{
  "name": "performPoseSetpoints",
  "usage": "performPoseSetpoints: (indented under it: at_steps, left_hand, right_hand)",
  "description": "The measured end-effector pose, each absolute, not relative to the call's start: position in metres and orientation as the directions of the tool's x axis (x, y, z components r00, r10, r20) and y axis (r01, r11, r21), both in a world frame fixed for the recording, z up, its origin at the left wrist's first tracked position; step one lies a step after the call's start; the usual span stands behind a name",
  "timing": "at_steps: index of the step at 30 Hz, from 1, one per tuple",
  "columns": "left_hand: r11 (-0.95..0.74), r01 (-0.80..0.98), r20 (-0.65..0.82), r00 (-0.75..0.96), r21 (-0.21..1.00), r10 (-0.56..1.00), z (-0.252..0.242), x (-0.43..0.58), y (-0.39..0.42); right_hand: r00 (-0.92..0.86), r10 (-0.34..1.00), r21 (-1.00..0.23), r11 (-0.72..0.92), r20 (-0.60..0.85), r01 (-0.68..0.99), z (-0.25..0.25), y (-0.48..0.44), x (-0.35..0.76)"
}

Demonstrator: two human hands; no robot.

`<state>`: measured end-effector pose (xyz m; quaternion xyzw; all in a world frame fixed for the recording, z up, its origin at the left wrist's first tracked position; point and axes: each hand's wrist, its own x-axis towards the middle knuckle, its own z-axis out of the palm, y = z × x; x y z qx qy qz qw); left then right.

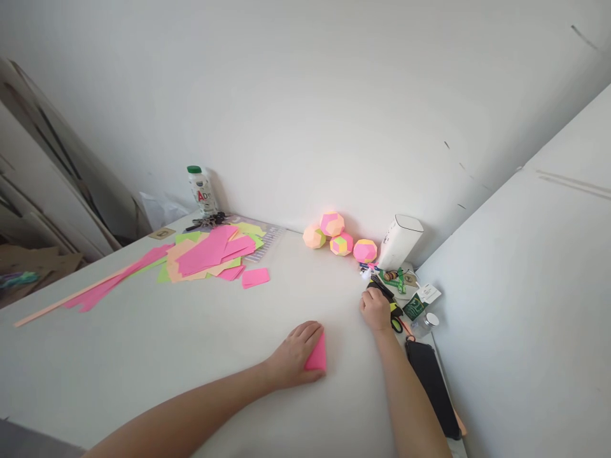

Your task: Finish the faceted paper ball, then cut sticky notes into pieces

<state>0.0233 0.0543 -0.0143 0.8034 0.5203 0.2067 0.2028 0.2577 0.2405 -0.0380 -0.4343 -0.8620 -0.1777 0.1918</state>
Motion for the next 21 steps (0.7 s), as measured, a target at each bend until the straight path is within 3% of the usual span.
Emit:
performPoseSetpoints:
  at_steps: [10, 18, 21]
  left_hand:
    - [-0.377, 0.756, 0.137, 0.363, 0.534, 0.922, -0.017, 0.022, 0.053]
    - [-0.366, 0.765, 0.189, 0.314, 0.53, 0.93, -0.022, 0.021, 0.056]
    - [-0.359, 0.713, 0.195, 0.304, 0.602, 0.932, -0.029, 0.016, 0.058]
  right_hand:
    - [-0.594, 0.685, 0.103, 0.614, 0.422, 0.782, -0.036, 0.259, 0.247]
    - [-0.533, 0.696, -0.075, 0.639, 0.482, 0.766, -0.015, 0.249, 0.229]
    - [-0.512, 0.68, -0.17, 0.674, 0.525, 0.719, -0.014, 0.208, 0.207]
